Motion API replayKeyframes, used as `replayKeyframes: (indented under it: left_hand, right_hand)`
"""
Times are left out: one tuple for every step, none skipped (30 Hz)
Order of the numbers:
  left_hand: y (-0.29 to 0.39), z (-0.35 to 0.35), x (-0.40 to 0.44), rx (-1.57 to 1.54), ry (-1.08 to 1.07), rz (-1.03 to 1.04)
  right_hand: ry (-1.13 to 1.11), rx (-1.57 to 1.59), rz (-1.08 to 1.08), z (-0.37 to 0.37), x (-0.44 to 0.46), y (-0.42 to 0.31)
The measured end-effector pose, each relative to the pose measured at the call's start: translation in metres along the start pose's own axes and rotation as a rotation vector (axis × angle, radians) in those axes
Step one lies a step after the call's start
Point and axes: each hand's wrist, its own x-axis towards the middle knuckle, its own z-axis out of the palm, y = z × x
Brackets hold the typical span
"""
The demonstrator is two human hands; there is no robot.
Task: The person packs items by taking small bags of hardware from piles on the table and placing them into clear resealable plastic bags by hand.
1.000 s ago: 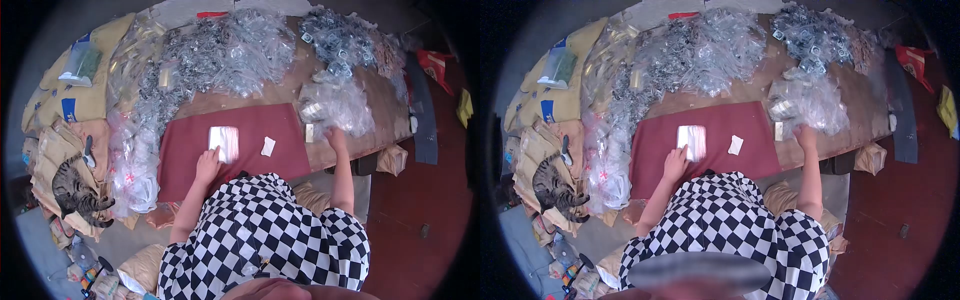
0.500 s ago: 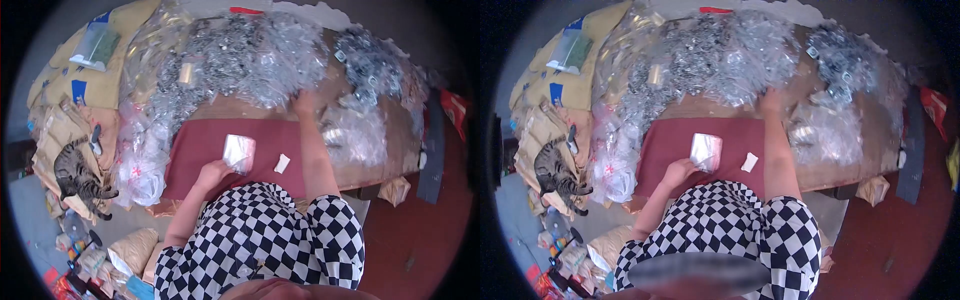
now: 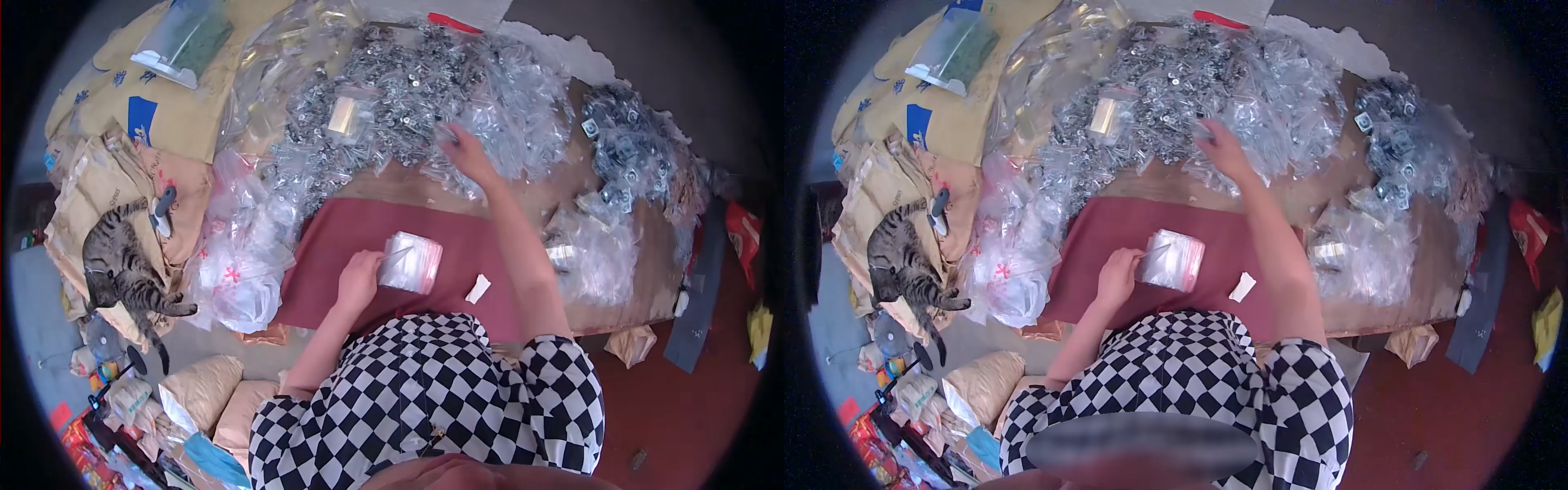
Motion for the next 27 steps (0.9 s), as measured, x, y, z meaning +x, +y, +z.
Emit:
replayKeyframes:
  left_hand:
    - [0.003, -0.005, 0.003, 0.012, -0.009, 0.021]
    - [0.006, -0.01, 0.005, 0.018, -0.001, 0.009]
    - [0.009, -0.014, 0.007, -0.033, 0.036, 0.024]
    - [0.011, -0.02, 0.006, -0.084, 0.077, 0.034]
    - [0.011, -0.025, 0.004, -0.076, 0.09, 0.01]
    - [0.012, -0.029, 0.001, -0.153, 0.107, -0.053]
    - [0.013, -0.033, 0.0, -0.237, 0.125, -0.109]
    - [0.014, -0.036, -0.003, -0.241, 0.135, -0.122]
    - [0.015, -0.04, -0.006, -0.347, 0.126, -0.256]
    - [0.014, -0.042, -0.01, -0.453, 0.119, -0.39]
    - [0.009, -0.042, -0.013, -0.457, 0.132, -0.401]
    - [0.003, -0.04, -0.015, -0.472, 0.128, -0.423]
    - [-0.003, -0.038, -0.015, -0.487, 0.127, -0.442]
    - [-0.003, -0.036, -0.01, -0.489, 0.141, -0.448]
    - [0.0, -0.032, -0.004, -0.508, 0.25, -0.341]
    - [0.001, -0.029, -0.003, -0.523, 0.352, -0.23]
    - [-0.002, -0.029, -0.006, -0.522, 0.352, -0.232]
    - [-0.007, -0.03, -0.008, -0.424, 0.245, -0.195]
    - [-0.01, -0.03, -0.009, -0.326, 0.139, -0.158]
    - [-0.007, -0.035, -0.009, -0.327, 0.14, -0.156]
    - [-0.001, -0.043, -0.008, -0.265, 0.103, -0.179]
    - [0.002, -0.048, -0.008, -0.201, 0.065, -0.202]
    - [0.002, -0.047, -0.007, -0.2, 0.065, -0.199]
    - [0.003, -0.045, -0.006, -0.304, 0.143, -0.232]
    - [0.005, -0.043, -0.006, -0.408, 0.22, -0.266]
    - [0.005, -0.044, -0.006, -0.407, 0.219, -0.266]
    - [0.006, -0.047, -0.006, -0.497, 0.295, -0.332]
  right_hand:
    - [0.03, -0.177, -0.108, 0.018, 0.021, -0.011]
    - [0.058, -0.352, -0.22, 0.033, 0.039, -0.017]
    - [0.043, -0.344, -0.231, 0.044, 0.054, -0.02]
    - [0.056, -0.62, -0.162, 0.058, 0.067, -0.023]
    - [0.071, -0.895, -0.095, 0.074, 0.075, -0.027]
    - [0.055, -0.89, -0.111, 0.081, 0.076, -0.029]
    - [0.08, -0.85, -0.105, 0.078, 0.074, -0.028]
    - [0.103, -0.811, -0.095, 0.073, 0.068, -0.025]
    - [0.137, -0.692, -0.088, 0.066, 0.056, -0.024]
    - [0.169, -0.572, -0.082, 0.058, 0.042, -0.022]
    - [0.119, -0.038, 0.087, 0.048, 0.031, -0.004]
    - [0.061, 0.495, 0.257, 0.045, 0.023, 0.009]
    - [0.047, 0.492, 0.248, 0.045, 0.012, -0.008]
    - [0.078, 0.831, 0.276, 0.039, -0.002, -0.041]
    - [0.112, 1.173, 0.31, 0.04, -0.011, -0.06]
    - [0.107, 1.173, 0.315, 0.047, -0.008, -0.06]
    - [-0.058, 0.885, 0.293, 0.055, -0.001, -0.057]
    - [-0.214, 0.593, 0.265, 0.062, 0.007, -0.058]
    - [-0.293, 0.408, 0.191, 0.073, 0.012, -0.081]
    - [-0.369, 0.22, 0.116, 0.092, 0.016, -0.111]
    - [-0.293, 0.062, -0.031, 0.116, 0.021, -0.125]
    - [-0.215, -0.095, -0.176, 0.139, 0.027, -0.134]
    - [-0.213, -0.095, -0.177, 0.162, 0.035, -0.141]
    - [-0.1, -0.226, -0.293, 0.185, 0.043, -0.143]
    - [0.013, -0.356, -0.407, 0.195, 0.047, -0.145]
    - [0.013, -0.356, -0.407, 0.198, 0.05, -0.142]
    - [-0.014, -0.391, -0.331, 0.203, 0.053, -0.14]
